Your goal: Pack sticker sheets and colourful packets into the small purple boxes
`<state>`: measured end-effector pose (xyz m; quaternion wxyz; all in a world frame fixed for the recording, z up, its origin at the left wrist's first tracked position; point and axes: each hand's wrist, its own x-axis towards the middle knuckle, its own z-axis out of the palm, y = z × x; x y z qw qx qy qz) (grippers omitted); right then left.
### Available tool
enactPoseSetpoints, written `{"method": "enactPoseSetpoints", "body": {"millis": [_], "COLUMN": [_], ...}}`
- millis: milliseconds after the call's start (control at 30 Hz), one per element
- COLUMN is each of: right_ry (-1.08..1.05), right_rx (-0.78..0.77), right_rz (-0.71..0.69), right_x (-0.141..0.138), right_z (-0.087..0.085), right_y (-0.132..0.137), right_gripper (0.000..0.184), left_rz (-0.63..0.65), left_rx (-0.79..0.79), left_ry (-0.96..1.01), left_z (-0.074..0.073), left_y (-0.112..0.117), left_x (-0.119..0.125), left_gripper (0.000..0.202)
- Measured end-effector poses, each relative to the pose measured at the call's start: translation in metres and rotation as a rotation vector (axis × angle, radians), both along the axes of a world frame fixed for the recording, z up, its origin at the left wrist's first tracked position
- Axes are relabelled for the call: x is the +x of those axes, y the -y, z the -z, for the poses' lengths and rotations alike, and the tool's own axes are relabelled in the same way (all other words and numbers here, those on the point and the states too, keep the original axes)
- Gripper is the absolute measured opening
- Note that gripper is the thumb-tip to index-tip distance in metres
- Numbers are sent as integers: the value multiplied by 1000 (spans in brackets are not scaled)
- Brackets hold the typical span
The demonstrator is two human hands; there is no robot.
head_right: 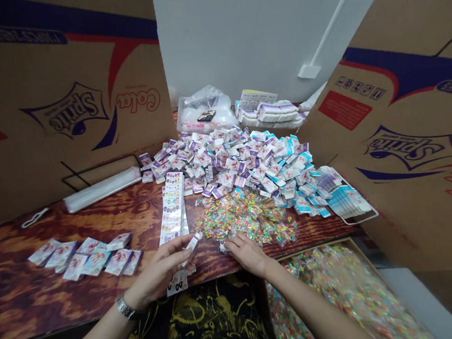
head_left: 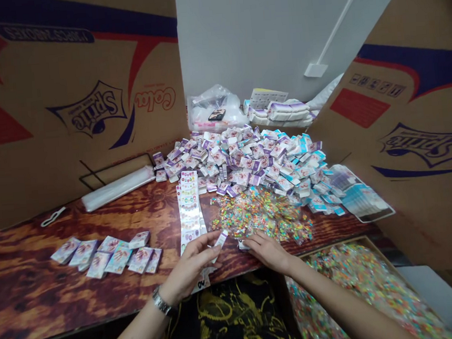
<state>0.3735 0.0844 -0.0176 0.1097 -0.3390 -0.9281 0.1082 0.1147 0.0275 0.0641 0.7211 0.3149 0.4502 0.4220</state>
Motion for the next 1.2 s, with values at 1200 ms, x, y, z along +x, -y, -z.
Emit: {"method": "enactPoseSetpoints", "body": {"millis": [1200], "right_ry": [-518], "right_rx": [-550], "right_rz": [194], "right_x": [-69], "right_z": [-92], "right_y": [-24], "right_gripper": [17], "left_rz": [61], "left_rx": [-23], "left_ry": [206], "left_z": [-15], "left_y": [-17], "left_x": [4], "left_gripper": [35]}}
